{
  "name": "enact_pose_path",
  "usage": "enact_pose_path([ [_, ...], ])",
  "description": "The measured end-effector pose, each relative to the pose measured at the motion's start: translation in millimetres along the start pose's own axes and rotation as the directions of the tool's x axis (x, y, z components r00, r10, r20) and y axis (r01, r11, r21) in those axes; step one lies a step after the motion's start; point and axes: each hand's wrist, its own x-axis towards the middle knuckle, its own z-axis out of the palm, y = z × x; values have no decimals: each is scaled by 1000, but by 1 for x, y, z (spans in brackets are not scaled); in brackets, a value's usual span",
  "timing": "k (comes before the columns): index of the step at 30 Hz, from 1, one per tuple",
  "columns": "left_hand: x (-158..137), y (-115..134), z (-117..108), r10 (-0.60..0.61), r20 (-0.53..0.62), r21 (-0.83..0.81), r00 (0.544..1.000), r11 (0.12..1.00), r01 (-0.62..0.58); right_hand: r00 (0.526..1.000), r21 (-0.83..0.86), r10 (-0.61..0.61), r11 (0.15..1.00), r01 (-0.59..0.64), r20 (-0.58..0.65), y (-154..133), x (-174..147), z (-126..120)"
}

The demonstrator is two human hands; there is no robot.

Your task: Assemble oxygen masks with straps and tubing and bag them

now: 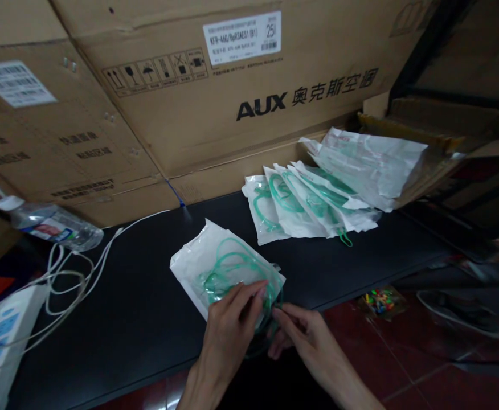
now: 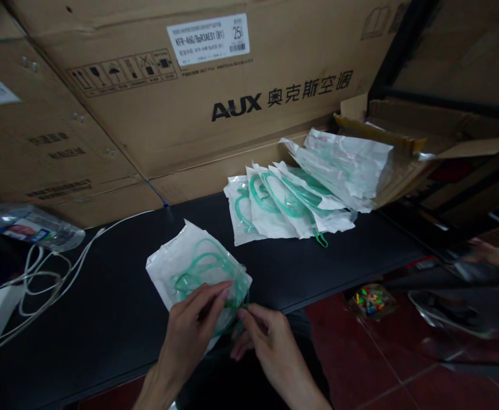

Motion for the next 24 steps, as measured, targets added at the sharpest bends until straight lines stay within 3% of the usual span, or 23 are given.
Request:
enact_pose_path([
  [2, 1, 1, -1, 12, -40, 61, 999, 998, -9, 999, -74, 9, 997, -5, 46, 3, -4, 3],
  [5, 1, 3, 2, 90, 21, 163, 996, 982, -93, 994, -121, 39, 992, -27, 98, 3, -7, 4],
  [9, -7, 5, 7, 248, 122, 211, 961, 940, -270, 995, 26, 43, 999, -45, 86, -9, 7, -3],
  [11, -12, 5, 8, 268, 123, 176, 956, 942, -287, 1000, 70, 14, 997, -16, 27, -15, 14, -8],
  [14, -13, 3, 8, 208, 78, 135, 975, 967, -217, 999, 125, -27, 992, 31, -35, -18, 15, -9],
  [20, 2, 3, 7, -65, 30, -51, 997, 996, 66, 996, 108, -21, 994, 30, -90, -9, 3, -1],
  [24, 2, 10, 8, -58, 66, -140, 996, 988, 67, 984, 40, -62, 997, 70, -164, -7, 15, 4],
])
